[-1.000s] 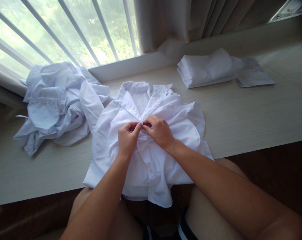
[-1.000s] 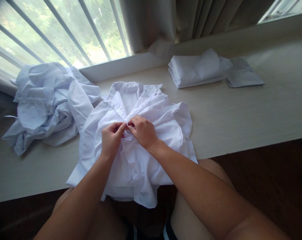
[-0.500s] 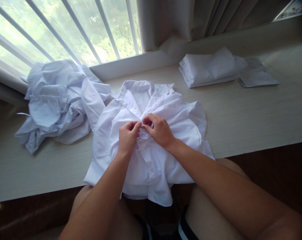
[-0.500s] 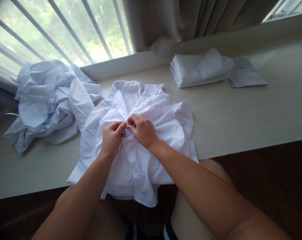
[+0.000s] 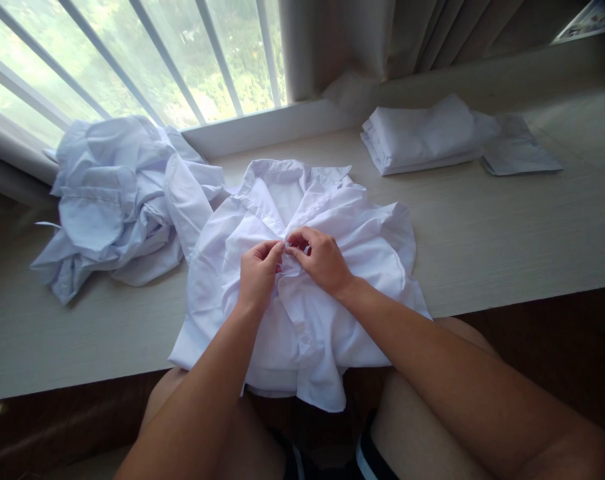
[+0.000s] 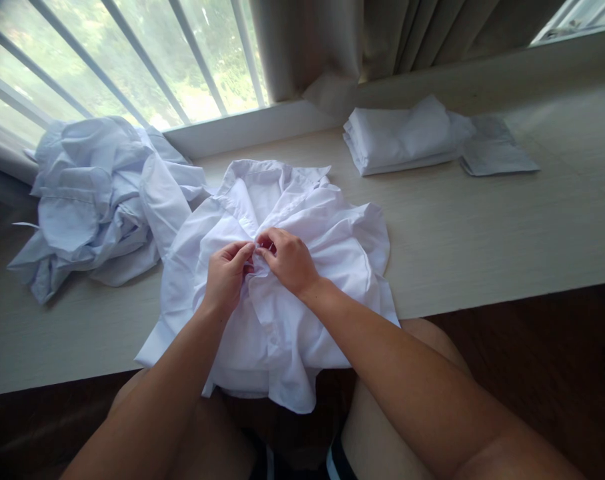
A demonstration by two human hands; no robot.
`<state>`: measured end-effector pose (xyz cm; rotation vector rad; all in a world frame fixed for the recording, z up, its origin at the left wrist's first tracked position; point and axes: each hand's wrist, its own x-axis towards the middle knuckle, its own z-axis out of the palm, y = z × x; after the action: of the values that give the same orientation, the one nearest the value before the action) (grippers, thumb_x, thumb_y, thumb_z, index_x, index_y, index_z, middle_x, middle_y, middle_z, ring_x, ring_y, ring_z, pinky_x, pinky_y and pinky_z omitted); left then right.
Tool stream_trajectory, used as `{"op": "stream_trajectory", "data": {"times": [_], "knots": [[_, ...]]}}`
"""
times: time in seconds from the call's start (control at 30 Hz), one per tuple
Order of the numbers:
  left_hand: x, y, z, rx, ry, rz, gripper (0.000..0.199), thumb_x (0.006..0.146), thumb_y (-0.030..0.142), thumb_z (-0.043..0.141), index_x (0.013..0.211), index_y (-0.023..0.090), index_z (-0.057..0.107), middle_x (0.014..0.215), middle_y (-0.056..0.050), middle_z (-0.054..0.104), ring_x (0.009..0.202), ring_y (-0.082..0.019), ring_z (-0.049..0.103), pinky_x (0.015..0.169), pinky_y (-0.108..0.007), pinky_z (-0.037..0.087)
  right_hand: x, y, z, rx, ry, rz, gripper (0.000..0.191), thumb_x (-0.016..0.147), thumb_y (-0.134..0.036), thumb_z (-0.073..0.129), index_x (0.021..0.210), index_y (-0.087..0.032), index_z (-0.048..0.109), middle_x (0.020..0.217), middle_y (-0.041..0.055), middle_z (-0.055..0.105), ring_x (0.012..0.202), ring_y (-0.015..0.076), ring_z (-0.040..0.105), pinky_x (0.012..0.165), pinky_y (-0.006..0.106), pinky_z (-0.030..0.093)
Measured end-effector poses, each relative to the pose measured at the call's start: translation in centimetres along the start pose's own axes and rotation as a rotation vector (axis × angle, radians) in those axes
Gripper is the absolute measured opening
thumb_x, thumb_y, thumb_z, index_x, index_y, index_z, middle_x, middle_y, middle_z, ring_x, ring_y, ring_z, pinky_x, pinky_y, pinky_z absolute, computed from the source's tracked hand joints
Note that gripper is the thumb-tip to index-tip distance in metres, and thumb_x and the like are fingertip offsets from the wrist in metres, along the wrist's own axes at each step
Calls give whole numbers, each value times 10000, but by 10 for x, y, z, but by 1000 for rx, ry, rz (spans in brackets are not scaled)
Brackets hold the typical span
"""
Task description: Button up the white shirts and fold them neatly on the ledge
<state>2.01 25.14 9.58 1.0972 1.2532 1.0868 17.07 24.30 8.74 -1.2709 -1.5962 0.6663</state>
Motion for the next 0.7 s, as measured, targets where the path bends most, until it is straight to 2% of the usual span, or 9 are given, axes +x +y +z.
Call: {"op": "stream_trajectory", "data": {"times": [0.47, 0.7], "knots": [[-5, -2, -3, -9, -45, 15, 304, 795, 402, 795, 984, 165, 822, 918, -62, 754, 745, -127, 598, 637, -219, 465, 0, 0, 0, 4, 15, 7, 24, 910, -207, 675, 932, -215, 667, 894, 13, 714, 816, 175, 661, 747, 285, 496], [-5, -1, -2, -29, -55, 6, 267, 802, 374, 793, 972, 170, 823, 895, -48, 754, 727, -117, 586, 640, -218, 456, -1, -1, 1, -7, 13, 26, 36, 912, -208, 664, 939, -221, 646, 890, 11, 699, 811, 175, 656, 745, 286, 496]]}}
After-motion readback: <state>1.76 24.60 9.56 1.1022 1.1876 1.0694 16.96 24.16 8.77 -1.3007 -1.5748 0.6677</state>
